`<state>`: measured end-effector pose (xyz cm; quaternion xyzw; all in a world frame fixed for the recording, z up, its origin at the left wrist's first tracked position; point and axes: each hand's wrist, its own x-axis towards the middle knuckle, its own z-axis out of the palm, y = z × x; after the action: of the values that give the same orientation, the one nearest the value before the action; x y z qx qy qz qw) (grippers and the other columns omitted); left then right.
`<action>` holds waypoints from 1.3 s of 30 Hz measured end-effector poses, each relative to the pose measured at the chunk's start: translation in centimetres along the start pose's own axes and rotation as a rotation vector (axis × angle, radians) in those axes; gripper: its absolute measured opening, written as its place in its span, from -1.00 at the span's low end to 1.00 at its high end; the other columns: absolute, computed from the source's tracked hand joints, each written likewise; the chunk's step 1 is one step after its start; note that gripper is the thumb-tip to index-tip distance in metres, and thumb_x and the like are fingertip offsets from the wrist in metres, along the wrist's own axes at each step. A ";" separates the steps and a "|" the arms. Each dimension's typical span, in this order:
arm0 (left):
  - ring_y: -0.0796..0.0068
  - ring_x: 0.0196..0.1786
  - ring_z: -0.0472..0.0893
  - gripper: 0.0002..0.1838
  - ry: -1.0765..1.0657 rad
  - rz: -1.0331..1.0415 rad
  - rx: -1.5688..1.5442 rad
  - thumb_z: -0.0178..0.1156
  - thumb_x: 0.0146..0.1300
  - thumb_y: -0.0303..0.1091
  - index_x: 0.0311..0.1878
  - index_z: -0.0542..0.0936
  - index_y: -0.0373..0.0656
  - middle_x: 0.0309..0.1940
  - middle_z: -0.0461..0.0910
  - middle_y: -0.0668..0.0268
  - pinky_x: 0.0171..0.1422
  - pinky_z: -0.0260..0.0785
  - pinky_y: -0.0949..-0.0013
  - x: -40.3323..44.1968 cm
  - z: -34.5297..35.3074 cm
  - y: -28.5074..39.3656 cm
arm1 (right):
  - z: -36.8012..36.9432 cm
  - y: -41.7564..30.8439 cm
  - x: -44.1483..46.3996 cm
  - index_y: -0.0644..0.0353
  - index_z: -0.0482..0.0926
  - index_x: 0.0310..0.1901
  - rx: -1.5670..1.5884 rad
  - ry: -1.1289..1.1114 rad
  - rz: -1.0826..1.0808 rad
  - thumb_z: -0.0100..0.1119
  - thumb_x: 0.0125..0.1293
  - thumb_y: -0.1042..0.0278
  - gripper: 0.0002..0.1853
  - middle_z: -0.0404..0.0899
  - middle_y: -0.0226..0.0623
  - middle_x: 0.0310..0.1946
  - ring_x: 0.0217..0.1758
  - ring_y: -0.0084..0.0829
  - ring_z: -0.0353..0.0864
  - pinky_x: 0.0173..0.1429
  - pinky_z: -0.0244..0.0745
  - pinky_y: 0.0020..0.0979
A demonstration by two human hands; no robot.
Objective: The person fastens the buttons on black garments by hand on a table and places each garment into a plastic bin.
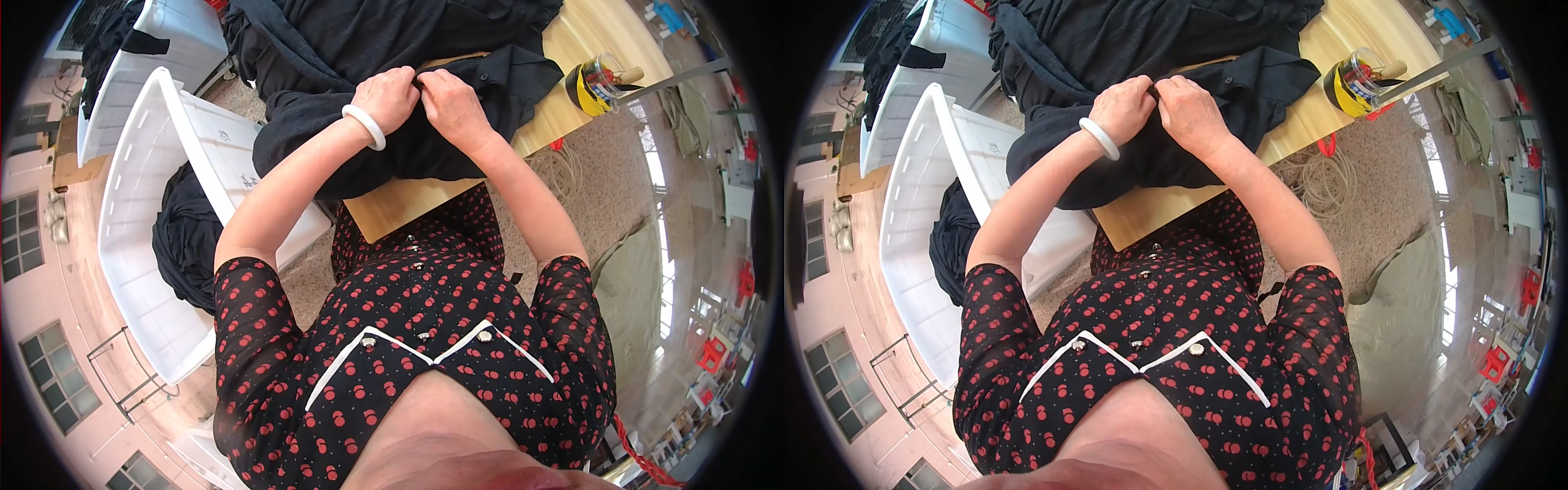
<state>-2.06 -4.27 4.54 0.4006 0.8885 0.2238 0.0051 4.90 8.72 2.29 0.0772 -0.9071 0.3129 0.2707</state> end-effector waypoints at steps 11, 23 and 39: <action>0.40 -0.37 0.51 -0.78 -0.312 0.109 -0.468 0.03 0.18 -0.45 -0.14 0.50 -0.34 -0.43 0.54 0.10 -0.18 0.37 0.42 0.8 -2.1 -2.2 | -3.4 1.3 1.3 0.30 0.55 -0.28 0.461 -0.296 0.289 0.18 0.15 0.33 -0.80 0.58 -0.14 -0.45 -0.40 -0.37 0.58 -0.27 0.42 -0.42; 0.13 -0.04 0.57 -0.37 -0.508 -0.081 -0.012 0.14 0.04 0.22 -0.16 0.61 -0.25 -0.17 0.60 0.04 0.09 0.37 0.27 4.4 -0.7 -1.5 | -4.1 3.6 -2.4 0.25 0.54 -0.26 0.079 -0.326 0.087 0.15 0.13 0.36 -0.82 0.57 -0.15 -0.34 -0.23 -0.16 0.56 -0.12 0.45 -0.26; 0.08 -0.02 0.54 -0.60 -0.316 -0.073 -0.061 0.26 0.06 -0.18 -0.12 0.56 -0.29 -0.15 0.58 0.01 0.09 0.36 0.22 4.0 4.5 0.8 | -2.2 4.1 -4.2 0.30 0.46 -0.33 0.003 -0.202 0.145 -0.01 0.12 0.50 -0.90 0.52 -0.05 -0.37 -0.21 -0.08 0.53 -0.10 0.43 -0.18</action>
<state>-3.39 0.87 1.47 0.3979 0.8834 0.1844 0.1651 8.08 13.21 -0.69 0.0431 -0.9324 0.3237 0.1546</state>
